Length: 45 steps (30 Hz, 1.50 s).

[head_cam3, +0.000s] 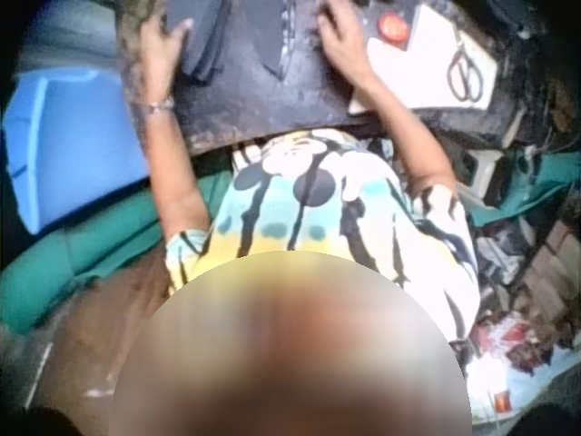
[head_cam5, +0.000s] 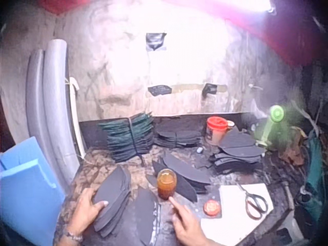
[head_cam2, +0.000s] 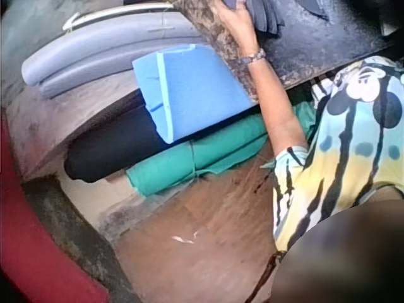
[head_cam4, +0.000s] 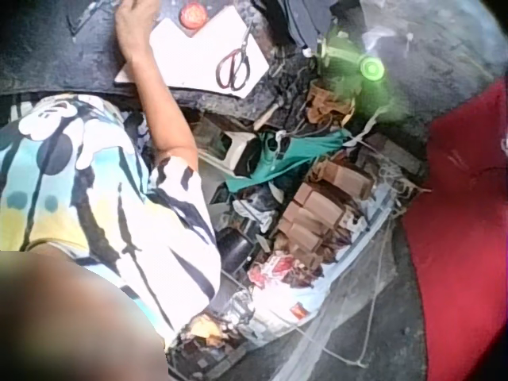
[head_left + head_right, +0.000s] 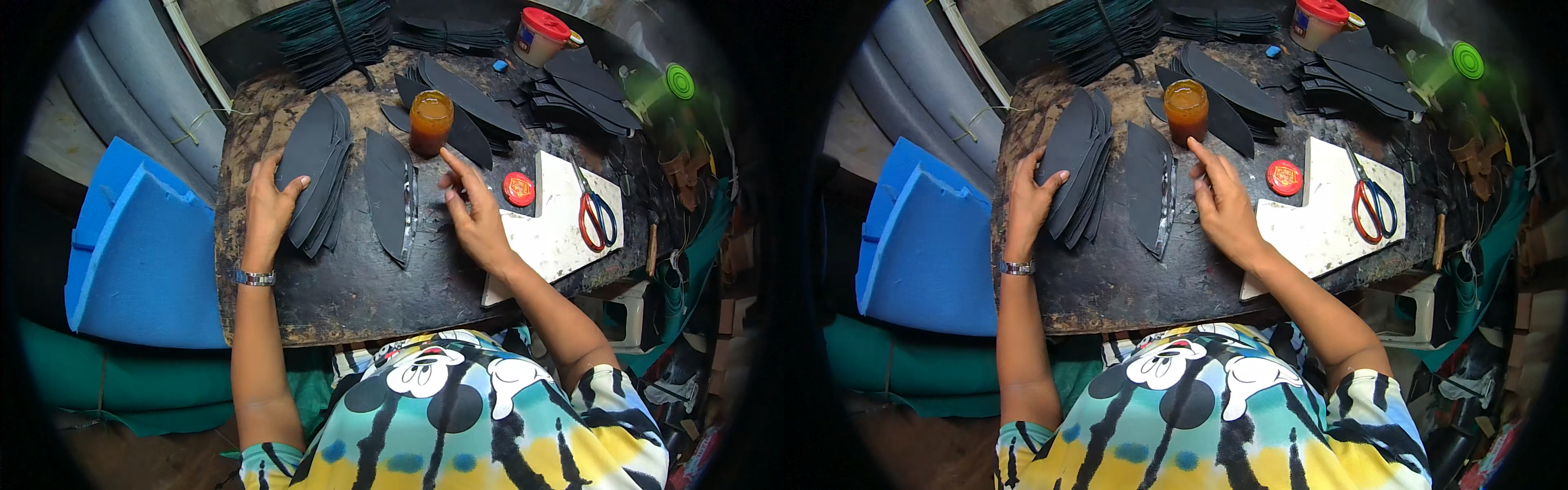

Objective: The person gathers black fan blade pieces from a workbench, aligns them in stacks, and applies adhesive from a small jar to the edges of each blade. The person then presses the blades together to form assembled units.

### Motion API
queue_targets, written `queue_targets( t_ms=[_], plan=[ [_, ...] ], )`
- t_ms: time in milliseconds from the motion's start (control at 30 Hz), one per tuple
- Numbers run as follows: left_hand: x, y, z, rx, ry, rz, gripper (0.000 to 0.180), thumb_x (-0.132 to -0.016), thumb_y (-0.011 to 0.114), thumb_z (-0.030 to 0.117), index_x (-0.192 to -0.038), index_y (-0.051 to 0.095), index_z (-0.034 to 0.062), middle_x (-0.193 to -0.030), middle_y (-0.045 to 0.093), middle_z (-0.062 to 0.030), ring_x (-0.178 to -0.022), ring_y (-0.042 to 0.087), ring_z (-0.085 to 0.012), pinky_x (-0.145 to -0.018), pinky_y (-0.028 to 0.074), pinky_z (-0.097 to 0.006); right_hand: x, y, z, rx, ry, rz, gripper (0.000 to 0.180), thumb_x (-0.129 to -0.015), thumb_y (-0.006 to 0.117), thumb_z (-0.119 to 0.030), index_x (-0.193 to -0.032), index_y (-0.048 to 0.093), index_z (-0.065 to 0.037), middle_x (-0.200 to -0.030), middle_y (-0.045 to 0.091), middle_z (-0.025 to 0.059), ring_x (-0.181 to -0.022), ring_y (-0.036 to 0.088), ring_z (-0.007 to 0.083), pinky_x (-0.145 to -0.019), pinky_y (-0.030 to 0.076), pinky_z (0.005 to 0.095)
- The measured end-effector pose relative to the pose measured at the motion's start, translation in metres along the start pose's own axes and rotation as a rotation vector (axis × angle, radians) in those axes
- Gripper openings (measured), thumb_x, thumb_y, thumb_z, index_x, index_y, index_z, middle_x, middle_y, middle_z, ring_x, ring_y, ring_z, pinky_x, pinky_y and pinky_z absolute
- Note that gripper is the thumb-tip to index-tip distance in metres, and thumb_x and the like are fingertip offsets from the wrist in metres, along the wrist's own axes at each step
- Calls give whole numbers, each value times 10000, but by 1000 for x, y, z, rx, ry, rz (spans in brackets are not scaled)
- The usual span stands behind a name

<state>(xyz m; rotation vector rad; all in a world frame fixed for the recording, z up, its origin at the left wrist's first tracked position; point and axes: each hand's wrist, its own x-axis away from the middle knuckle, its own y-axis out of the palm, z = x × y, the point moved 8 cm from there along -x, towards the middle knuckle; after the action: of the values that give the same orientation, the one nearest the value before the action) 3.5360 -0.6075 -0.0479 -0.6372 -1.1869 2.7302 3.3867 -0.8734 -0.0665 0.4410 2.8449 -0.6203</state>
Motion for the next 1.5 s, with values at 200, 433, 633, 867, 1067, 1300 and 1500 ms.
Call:
queue_targets(
  t_ms=[200,433,633,867,1067,1300,1500],
  plan=[
    [2,-25,15,81,-62,142,227,-950,608,164,-1092,556,-5,-919,622,-71,-835,575,-150,-783,490,-306,-27,-5,-36,207,-346,18,609,-846,483,107,-1391,544,-158,-1025,486,78,-927,515,176,-841,434,272],
    [30,2,37,984,-274,-100,320,-1004,509,121,-1270,397,-17,-1059,639,-124,-927,606,-117,-831,494,-254,-22,51,-49,98,-352,-235,810,-840,500,126,-1524,333,-274,-1031,430,125,-937,497,276,-900,436,350],
    [46,14,48,1042,-340,-174,316,-1009,508,140,-1278,402,12,-983,625,-76,-854,599,-79,-762,500,-223,-22,57,-47,74,-324,-283,792,-869,472,120,-1532,313,-282,-1023,419,127,-920,488,280,-898,438,352],
    [49,18,57,1113,-357,-183,315,-1004,510,137,-1273,409,9,-1010,610,-72,-866,597,-71,-748,507,-211,-24,58,-49,95,-324,-265,790,-870,472,115,-1532,313,-285,-1018,415,134,-904,487,287,-882,447,352],
    [48,17,61,1151,-338,-169,296,-1006,500,127,-1262,420,2,-1064,617,-76,-922,603,-79,-781,508,-212,-16,58,-50,138,-380,-278,850,-815,488,149,-1525,329,-289,-1018,427,139,-901,505,300,-866,460,363],
    [44,19,63,1154,-298,-164,239,-1013,490,125,-1221,456,13,-1074,618,-62,-945,598,-78,-814,502,-224,3,61,-55,185,-476,-293,915,-735,521,174,-1510,363,-286,-1006,455,149,-909,522,318,-853,468,384],
    [41,24,55,1121,-312,-112,316,-1003,521,169,-1254,428,0,-1038,645,-88,-875,635,-99,-769,526,-237,20,65,-63,231,-503,-343,926,-700,547,169,-1496,394,-278,-1021,471,154,-915,530,319,-855,472,392]
  ],
)
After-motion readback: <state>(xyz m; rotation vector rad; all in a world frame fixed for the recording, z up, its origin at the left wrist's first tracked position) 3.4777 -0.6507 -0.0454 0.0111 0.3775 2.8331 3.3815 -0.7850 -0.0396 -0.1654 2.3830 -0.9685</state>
